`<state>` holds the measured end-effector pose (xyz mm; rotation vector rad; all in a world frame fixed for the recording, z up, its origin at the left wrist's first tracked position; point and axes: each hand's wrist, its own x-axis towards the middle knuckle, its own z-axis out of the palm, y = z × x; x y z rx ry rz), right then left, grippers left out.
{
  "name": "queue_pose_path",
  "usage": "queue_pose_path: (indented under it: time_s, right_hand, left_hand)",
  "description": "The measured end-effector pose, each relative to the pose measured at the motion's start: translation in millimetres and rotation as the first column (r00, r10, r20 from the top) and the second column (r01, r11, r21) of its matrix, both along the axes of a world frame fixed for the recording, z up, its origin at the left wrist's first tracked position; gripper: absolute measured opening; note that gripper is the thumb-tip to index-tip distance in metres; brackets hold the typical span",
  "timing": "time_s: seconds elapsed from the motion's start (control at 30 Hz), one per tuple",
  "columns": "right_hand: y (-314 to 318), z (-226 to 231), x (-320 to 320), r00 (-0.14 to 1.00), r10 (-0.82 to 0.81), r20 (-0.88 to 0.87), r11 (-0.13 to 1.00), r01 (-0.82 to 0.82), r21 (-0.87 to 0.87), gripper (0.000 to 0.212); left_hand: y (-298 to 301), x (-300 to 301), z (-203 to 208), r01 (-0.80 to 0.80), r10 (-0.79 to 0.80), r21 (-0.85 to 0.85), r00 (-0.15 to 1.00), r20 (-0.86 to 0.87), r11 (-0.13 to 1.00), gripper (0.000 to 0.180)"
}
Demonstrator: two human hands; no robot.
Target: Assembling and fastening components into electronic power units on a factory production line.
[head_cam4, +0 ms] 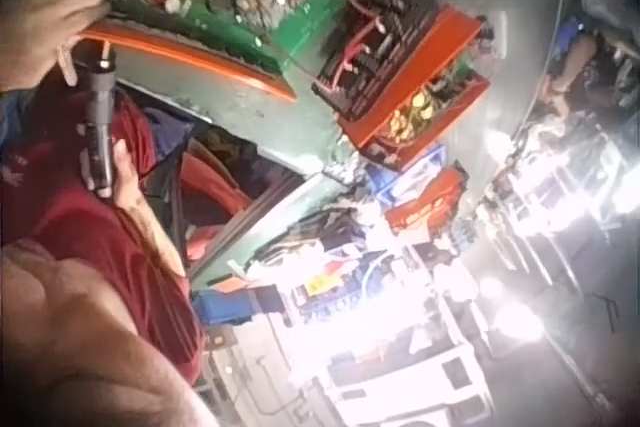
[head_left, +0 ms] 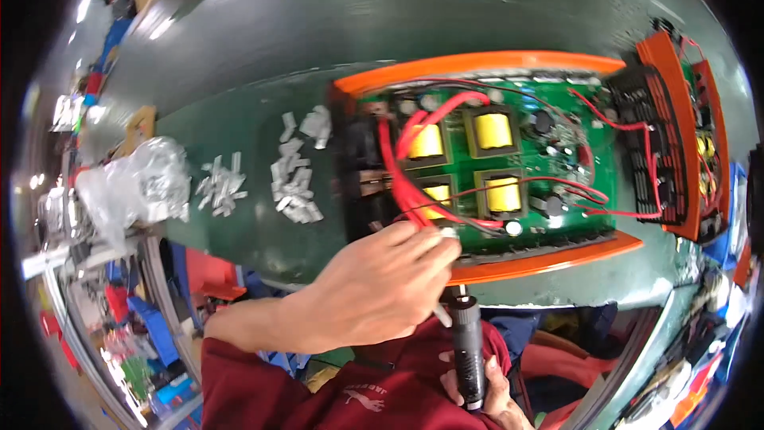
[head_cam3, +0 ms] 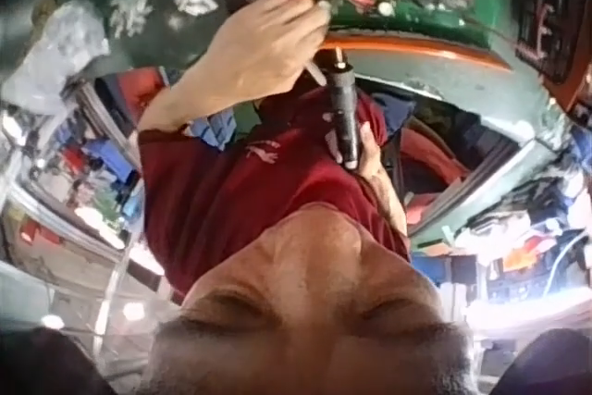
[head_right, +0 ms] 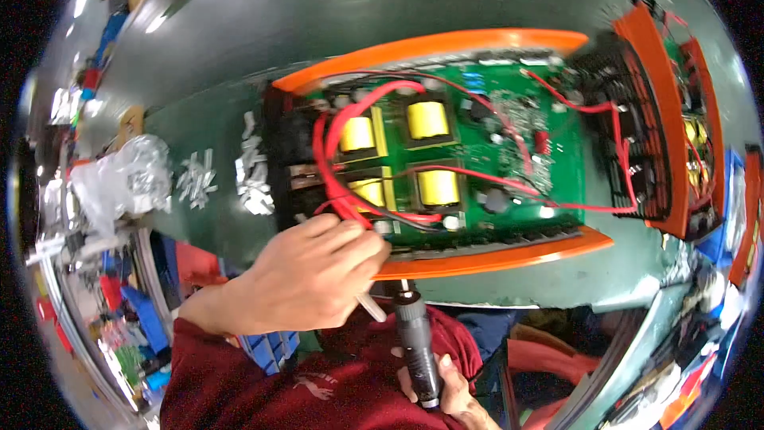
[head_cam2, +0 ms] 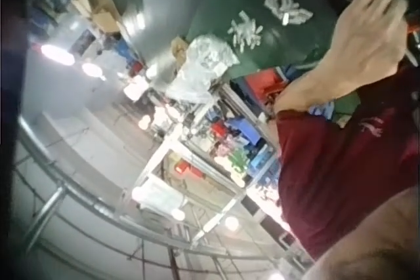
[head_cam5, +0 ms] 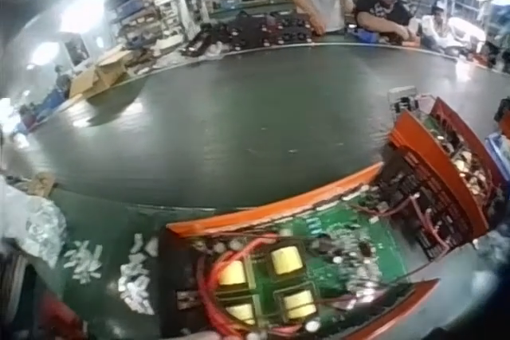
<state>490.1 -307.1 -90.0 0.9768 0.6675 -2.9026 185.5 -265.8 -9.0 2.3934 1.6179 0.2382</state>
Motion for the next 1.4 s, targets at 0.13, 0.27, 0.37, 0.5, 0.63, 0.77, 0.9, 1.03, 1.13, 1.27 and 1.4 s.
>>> queue_pose_path:
  time_s: [0.13, 0.27, 0.37, 0.5, 0.63, 0.77, 0.9, 1.03, 1.13, 1.27, 1.4]
  right_hand:
    - [-7, 9, 4, 0.998, -0.062, 0.032, 0.997, 0.063, -0.05, 0.102]
    - [-14, 3, -4, 0.994, -0.106, 0.013, 0.98, 0.102, 0.173, 0.088]
    - [-7, 30, -5, 0.903, -0.127, 0.411, 0.934, -0.03, 0.355, 0.054]
    - [-13, 19, 27, 0.836, -0.233, 0.497, 0.863, -0.057, 0.502, 0.06]
    - [-48, -91, 145, 0.6, -0.597, 0.532, 0.524, -0.211, 0.825, 0.067]
    - [12, -35, 107, 0.61, -0.397, 0.686, 0.767, 0.631, -0.117, 0.066]
    - [0, -12, 63, 0.621, -0.454, 0.639, 0.864, 0.131, 0.487, 0.05]
    - [-7, -40, 71, 0.757, -0.487, 0.435, 0.633, -0.037, 0.773, 0.05]
    - [-2, -16, 49, 0.823, -0.357, 0.442, 0.651, -0.12, 0.75, 0.051]
    - [3, -5, 47, 0.844, -0.359, 0.398, 0.563, -0.144, 0.814, 0.044]
    - [-1, -35, 55, 0.886, -0.369, 0.282, 0.435, -0.104, 0.894, 0.053]
  left_hand:
    - [0, 3, -8, -0.021, 0.021, 0.002, 0.996, 0.091, 1.0, 0.019]
    - [-5, 4, -6, -0.04, 0.041, -0.021, 0.998, 0.052, 0.999, 0.019]
    - [-17, 2, -11, -0.09, 0.083, 0.152, 0.995, 0.053, 0.984, 0.021]
    - [-51, 0, 18, -0.377, 0.307, 0.489, 0.926, 0.22, 0.787, 0.026]
    - [-87, -12, -13, -0.779, 0.716, 0.33, 0.623, 0.315, 0.533, 0.022]
    - [-97, -21, -34, -0.854, 0.797, 0.19, 0.52, 0.306, 0.485, 0.03]
    - [-75, -59, -40, -0.835, 0.775, 0.28, 0.546, 0.317, 0.474, 0.024]
    - [-44, -89, -43, -0.792, 0.765, 0.269, 0.605, 0.222, 0.548, 0.019]
    - [-56, -103, -46, -0.796, 0.751, 0.232, 0.605, 0.263, 0.56, 0.014]
    - [-69, -122, -59, -0.838, 0.791, -0.008, 0.512, 0.337, 0.546, 0.014]
    - [-53, -135, -66, -0.755, 0.727, 0.012, 0.634, 0.264, 0.655, 0.013]
